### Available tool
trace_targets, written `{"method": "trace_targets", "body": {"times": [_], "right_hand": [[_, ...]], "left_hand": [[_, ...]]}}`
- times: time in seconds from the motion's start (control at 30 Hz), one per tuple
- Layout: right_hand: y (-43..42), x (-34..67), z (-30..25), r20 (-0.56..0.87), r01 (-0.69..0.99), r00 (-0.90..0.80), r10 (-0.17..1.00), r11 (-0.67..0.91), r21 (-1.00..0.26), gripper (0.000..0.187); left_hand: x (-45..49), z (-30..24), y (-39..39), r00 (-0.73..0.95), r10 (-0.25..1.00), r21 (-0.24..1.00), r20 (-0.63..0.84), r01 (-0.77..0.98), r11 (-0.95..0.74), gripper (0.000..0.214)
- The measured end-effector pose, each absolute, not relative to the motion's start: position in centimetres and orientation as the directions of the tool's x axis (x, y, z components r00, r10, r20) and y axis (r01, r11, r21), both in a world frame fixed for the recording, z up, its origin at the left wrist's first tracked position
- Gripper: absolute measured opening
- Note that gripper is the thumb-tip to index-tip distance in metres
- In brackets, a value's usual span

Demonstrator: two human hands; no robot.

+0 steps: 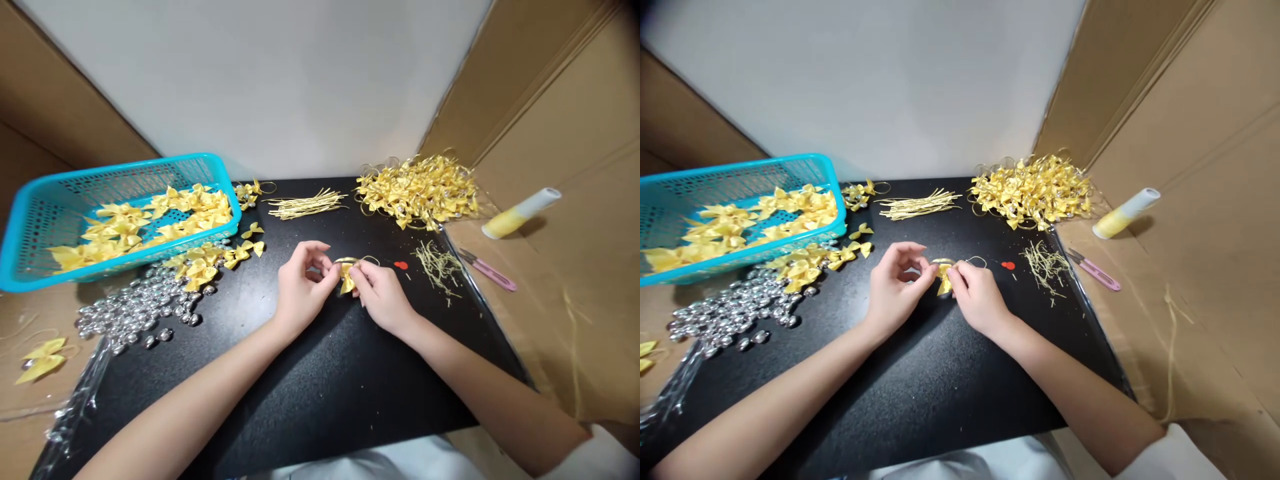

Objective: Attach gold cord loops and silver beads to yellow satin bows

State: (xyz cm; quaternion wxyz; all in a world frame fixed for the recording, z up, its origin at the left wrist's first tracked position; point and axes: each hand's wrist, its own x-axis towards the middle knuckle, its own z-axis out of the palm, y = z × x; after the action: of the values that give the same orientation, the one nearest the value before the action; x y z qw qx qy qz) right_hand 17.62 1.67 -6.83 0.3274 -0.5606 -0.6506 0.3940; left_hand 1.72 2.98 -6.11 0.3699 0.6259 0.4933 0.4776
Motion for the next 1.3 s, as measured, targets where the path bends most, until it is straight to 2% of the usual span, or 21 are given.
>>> {"method": "trace_targets", "body": {"times": [0.07,0.1,0.13,0.2,0.3,0.43,0.6,0.73,0.9,1.07,1.17,1.23,1.3], "right_hand": [[1.5,18.1,-6.7,0.269,0.646,-0.231,0.935,0.354,-0.676,0.033],[1.5,18.3,-6.6,0.358,0.7,-0.297,0.885,0.457,-0.548,0.033],[1.5,18.5,-6.5,0.404,0.725,-0.359,0.842,0.523,-0.448,0.034],[1.6,18.8,-6.2,0.45,0.726,-0.447,0.773,0.608,-0.322,0.033],[1.3,18.7,-5.9,0.545,0.721,-0.449,0.708,0.647,-0.247,0.024],[0.0,18.0,-5.5,0.66,0.759,-0.267,0.702,0.575,-0.305,0.013],[-0.7,17.1,-5.5,0.555,0.757,-0.223,0.801,0.501,-0.42,0.013],[-0.4,17.4,-5.7,0.468,0.752,-0.242,0.85,0.469,-0.463,0.015],[-0.1,17.9,-6.0,0.382,0.755,-0.286,0.879,0.452,-0.475,0.017],[0.0,17.8,-6.3,0.398,0.726,-0.339,0.852,0.506,-0.466,0.022],[0.1,17.7,-6.6,0.476,0.69,-0.354,0.805,0.569,-0.448,0.025],[0.1,17.7,-6.8,0.525,0.673,-0.362,0.77,0.606,-0.425,0.028],[0.1,17.6,-7.0,0.547,0.656,-0.371,0.751,0.628,-0.418,0.03]], "left_hand": [[1.4,-5.9,3.0,0.129,0.979,0.94,0.158,0.284,-0.189,0.02],[1.1,-5.8,2.9,0.202,0.972,0.931,0.12,0.317,-0.181,0.016],[0.8,-5.7,2.9,0.284,0.955,0.915,0.089,0.356,-0.191,0.016],[0.2,-5.7,2.6,0.418,0.906,0.872,0.063,0.419,-0.254,0.026],[-0.1,-5.8,2.0,0.468,0.877,0.823,0.113,0.45,-0.346,0.033],[0.2,-6.2,1.3,0.372,0.903,0.812,0.213,0.447,-0.376,0.032],[0.4,-6.8,0.8,0.378,0.876,0.788,0.301,0.418,-0.451,0.026],[0.1,-7.2,0.7,0.474,0.825,0.709,0.309,0.463,-0.531,0.023],[-0.1,-7.2,1.0,0.569,0.756,0.659,0.322,0.439,-0.611,0.023],[-0.4,-7.1,1.3,0.602,0.739,0.707,0.302,0.378,-0.597,0.026],[-0.6,-7.0,1.4,0.609,0.738,0.792,0.291,0.28,-0.543,0.045],[-0.6,-6.8,1.5,0.594,0.764,0.819,0.252,0.291,-0.495,0.048],[-0.5,-6.7,1.5,0.588,0.783,0.808,0.206,0.349,-0.474,0.041]]}}
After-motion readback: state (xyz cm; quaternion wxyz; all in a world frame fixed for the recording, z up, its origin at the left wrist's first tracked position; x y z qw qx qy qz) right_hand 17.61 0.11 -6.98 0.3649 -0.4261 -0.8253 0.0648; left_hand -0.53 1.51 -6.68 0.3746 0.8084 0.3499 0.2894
